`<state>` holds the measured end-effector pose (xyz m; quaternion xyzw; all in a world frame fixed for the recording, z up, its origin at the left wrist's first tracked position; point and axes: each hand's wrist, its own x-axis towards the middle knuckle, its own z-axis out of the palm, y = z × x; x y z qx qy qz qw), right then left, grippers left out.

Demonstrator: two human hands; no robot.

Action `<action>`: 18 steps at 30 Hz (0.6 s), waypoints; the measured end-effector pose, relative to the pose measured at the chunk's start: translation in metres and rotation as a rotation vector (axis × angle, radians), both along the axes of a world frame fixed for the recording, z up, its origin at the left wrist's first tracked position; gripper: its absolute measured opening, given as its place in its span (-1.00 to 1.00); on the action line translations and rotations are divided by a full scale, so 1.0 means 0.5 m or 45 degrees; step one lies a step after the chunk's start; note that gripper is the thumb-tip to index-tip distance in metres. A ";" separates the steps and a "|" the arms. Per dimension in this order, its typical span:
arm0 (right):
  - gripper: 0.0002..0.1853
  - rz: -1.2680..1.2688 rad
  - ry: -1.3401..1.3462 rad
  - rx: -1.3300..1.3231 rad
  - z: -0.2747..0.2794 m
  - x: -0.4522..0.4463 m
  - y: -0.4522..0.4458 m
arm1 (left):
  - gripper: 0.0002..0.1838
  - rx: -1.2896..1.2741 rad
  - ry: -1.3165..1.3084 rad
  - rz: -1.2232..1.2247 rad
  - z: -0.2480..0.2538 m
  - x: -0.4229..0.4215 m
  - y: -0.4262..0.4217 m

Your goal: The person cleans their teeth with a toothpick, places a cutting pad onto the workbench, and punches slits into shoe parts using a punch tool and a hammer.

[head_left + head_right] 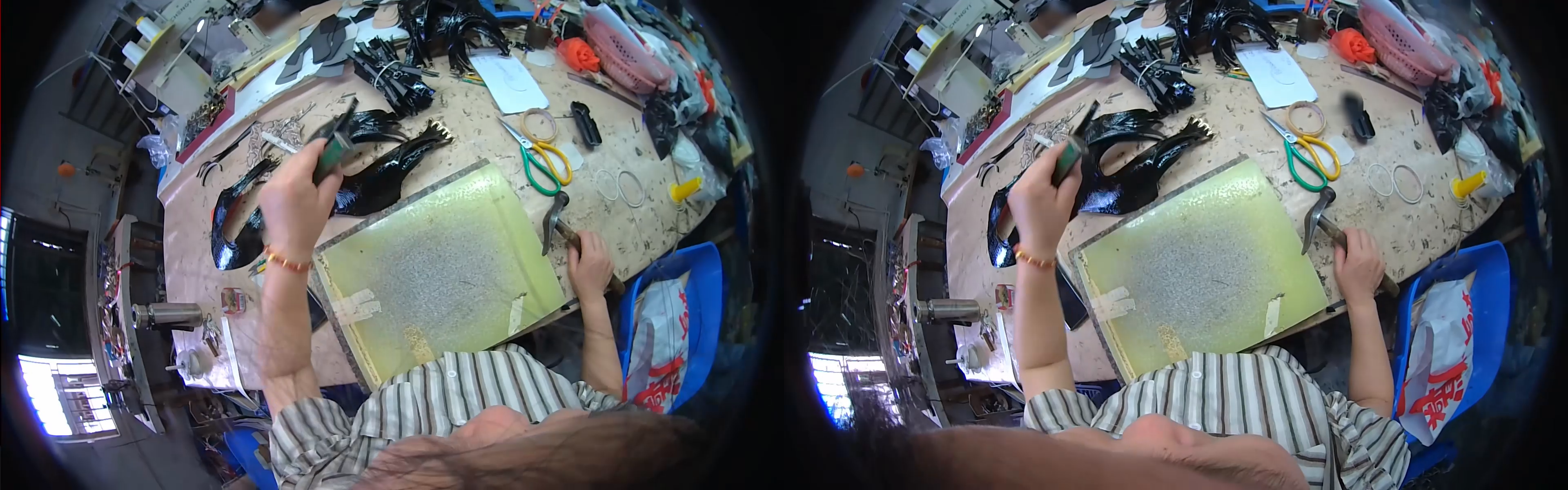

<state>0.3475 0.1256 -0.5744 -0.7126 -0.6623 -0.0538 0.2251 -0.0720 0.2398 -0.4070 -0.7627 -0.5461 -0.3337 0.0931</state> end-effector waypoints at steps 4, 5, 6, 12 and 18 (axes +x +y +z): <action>-0.75 0.041 0.267 -0.013 0.008 0.011 -0.005 | -0.59 -0.386 0.229 -0.294 0.044 0.025 -0.142; -0.75 0.044 0.304 -0.010 0.015 0.010 -0.004 | -0.58 -0.608 0.295 -0.351 0.030 0.029 -0.173; -0.75 0.048 0.341 -0.006 0.024 0.007 -0.003 | -0.61 -0.728 0.345 -0.437 -0.002 0.029 -0.198; -0.78 0.268 0.726 -0.183 0.152 -0.088 0.014 | -0.60 -0.730 0.015 -0.432 -0.195 0.045 -0.272; -0.80 0.631 0.664 -0.282 0.203 -0.179 0.030 | -0.69 -0.720 -0.286 -0.341 -0.188 0.035 -0.270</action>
